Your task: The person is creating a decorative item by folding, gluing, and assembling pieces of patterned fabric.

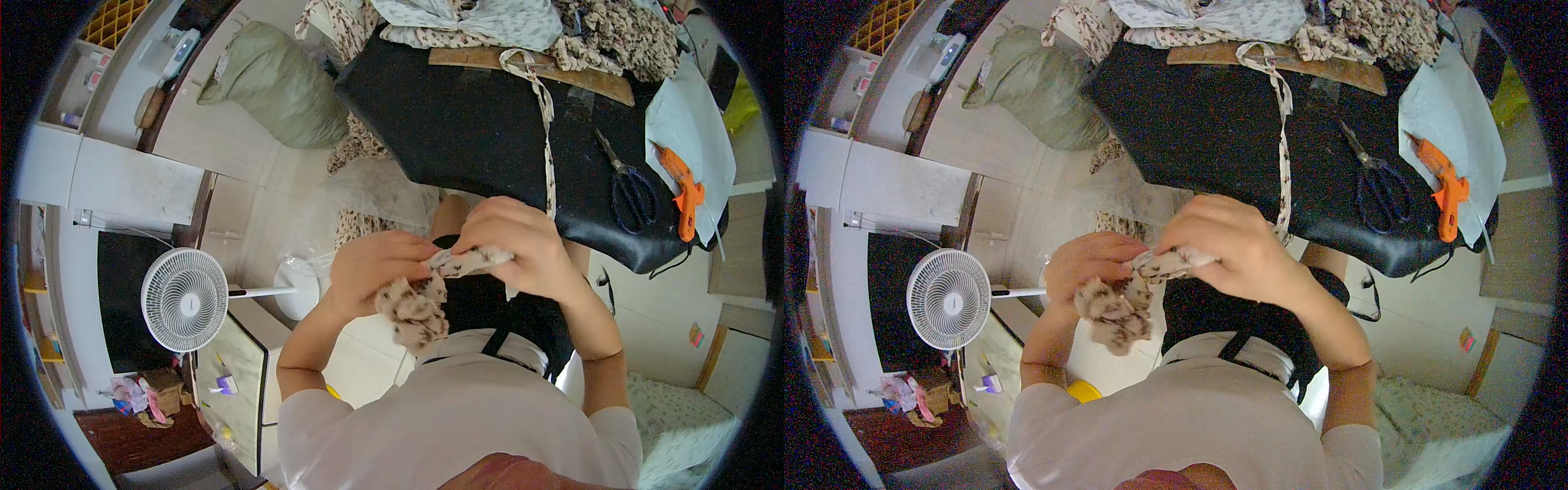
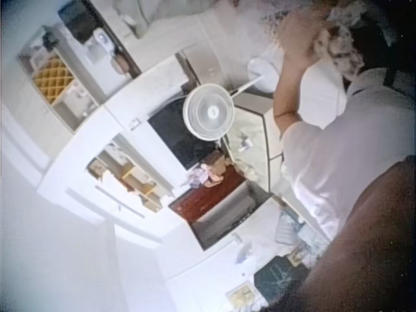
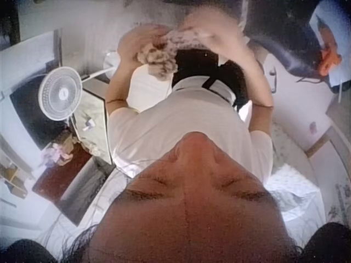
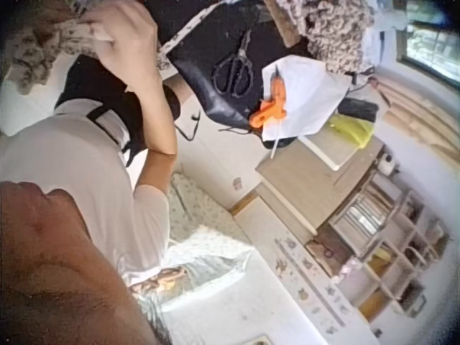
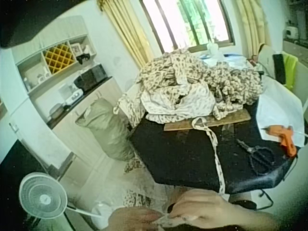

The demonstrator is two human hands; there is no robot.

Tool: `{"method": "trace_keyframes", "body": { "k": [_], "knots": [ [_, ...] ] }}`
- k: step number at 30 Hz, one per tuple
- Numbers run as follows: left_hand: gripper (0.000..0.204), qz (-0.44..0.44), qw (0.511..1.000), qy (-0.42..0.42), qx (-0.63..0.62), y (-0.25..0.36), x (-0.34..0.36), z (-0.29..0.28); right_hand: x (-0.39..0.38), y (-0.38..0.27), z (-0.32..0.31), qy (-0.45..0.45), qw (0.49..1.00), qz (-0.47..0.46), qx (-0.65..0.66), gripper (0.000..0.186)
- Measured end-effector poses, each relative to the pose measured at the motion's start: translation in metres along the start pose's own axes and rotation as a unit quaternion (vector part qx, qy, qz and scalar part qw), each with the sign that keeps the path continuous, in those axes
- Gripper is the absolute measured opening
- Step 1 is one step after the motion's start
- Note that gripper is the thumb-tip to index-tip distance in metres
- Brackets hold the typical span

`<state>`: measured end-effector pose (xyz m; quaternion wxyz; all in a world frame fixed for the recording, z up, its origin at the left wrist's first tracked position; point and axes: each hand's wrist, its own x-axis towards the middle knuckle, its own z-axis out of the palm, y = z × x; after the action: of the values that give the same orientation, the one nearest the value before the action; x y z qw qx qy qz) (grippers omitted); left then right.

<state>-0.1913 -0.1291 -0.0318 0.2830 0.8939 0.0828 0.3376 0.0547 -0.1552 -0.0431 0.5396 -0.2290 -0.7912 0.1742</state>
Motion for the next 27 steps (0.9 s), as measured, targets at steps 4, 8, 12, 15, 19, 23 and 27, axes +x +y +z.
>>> {"method": "trace_keyframes", "body": {
  "k": [4, 8, 12, 15, 19, 23, 27],
  "knots": [
    [0.030, -0.180, 0.973, 0.089, -0.117, 0.007, -0.011, 0.008, 0.012, 0.004, -0.002, -0.087, 0.911, 0.324, 0.238, 0.010],
    [0.027, -0.316, 0.928, 0.166, -0.108, 0.015, 0.006, 0.014, 0.017, 0.008, -0.004, -0.058, 0.777, 0.480, 0.402, 0.012],
    [0.030, -0.298, 0.919, 0.214, -0.147, 0.008, 0.002, 0.012, 0.015, 0.012, -0.006, -0.078, 0.903, 0.362, 0.217, 0.011],
    [0.034, -0.286, 0.927, 0.212, -0.118, 0.010, 0.005, 0.011, 0.012, 0.018, -0.007, -0.061, 0.986, 0.154, 0.031, 0.013],
    [0.036, -0.311, 0.914, 0.224, -0.134, 0.009, -0.001, 0.012, 0.017, 0.011, -0.009, -0.034, 0.996, 0.081, -0.016, 0.028],
    [0.036, -0.321, 0.911, 0.219, -0.140, 0.011, 0.001, 0.011, 0.021, 0.001, -0.015, -0.077, 0.963, 0.227, 0.123, 0.031],
    [0.031, -0.276, 0.934, 0.203, -0.098, 0.017, 0.007, 0.011, 0.014, 0.010, -0.007, -0.046, 0.993, 0.103, 0.039, 0.032]
  ]
}}
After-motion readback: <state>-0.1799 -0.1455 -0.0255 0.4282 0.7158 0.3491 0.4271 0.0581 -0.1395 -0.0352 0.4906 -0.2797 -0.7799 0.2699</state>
